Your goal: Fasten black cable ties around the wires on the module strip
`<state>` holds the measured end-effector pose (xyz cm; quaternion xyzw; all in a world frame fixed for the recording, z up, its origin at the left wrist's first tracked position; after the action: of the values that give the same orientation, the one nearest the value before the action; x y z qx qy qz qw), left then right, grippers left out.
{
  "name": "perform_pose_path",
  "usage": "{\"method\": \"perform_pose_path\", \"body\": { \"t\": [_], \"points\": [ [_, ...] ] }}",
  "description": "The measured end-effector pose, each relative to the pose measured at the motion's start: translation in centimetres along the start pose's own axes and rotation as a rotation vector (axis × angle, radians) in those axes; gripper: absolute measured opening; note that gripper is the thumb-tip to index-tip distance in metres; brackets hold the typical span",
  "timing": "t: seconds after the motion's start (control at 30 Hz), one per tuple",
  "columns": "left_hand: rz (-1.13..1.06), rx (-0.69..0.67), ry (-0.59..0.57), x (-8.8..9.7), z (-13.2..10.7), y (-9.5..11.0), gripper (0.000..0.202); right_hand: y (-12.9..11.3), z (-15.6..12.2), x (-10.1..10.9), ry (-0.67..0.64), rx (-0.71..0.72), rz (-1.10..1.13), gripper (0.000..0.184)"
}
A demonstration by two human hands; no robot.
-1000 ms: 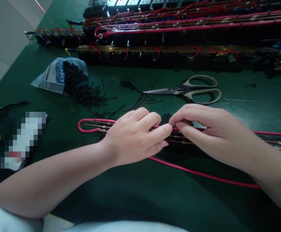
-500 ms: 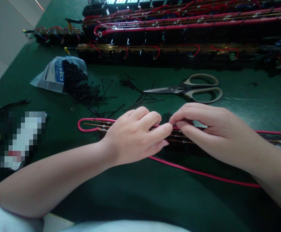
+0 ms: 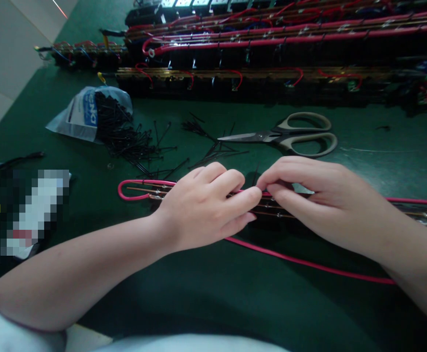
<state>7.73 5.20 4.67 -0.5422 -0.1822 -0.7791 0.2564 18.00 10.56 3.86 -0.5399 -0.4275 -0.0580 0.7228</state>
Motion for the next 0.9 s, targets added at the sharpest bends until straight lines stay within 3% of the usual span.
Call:
{"method": "perform_pose_path", "body": {
  "t": [0.9],
  "points": [
    [-0.074, 0.025, 0.013, 0.1, -0.03, -0.32, 0.023, 0.34, -0.02, -0.03, 0.003, -0.045, 0.023, 0.018]
  ]
}}
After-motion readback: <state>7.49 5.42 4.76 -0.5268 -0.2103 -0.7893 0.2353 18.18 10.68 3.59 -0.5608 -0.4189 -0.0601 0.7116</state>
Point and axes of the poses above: each hand's wrist, its own z-axis towards the middle knuckle, its own x-axis out of the back of the hand, y = z × x, the point moved 10 cm from there along z, towards the middle knuckle, and after that the axes turned 2 degrees about -x, right-handed, at the moved point
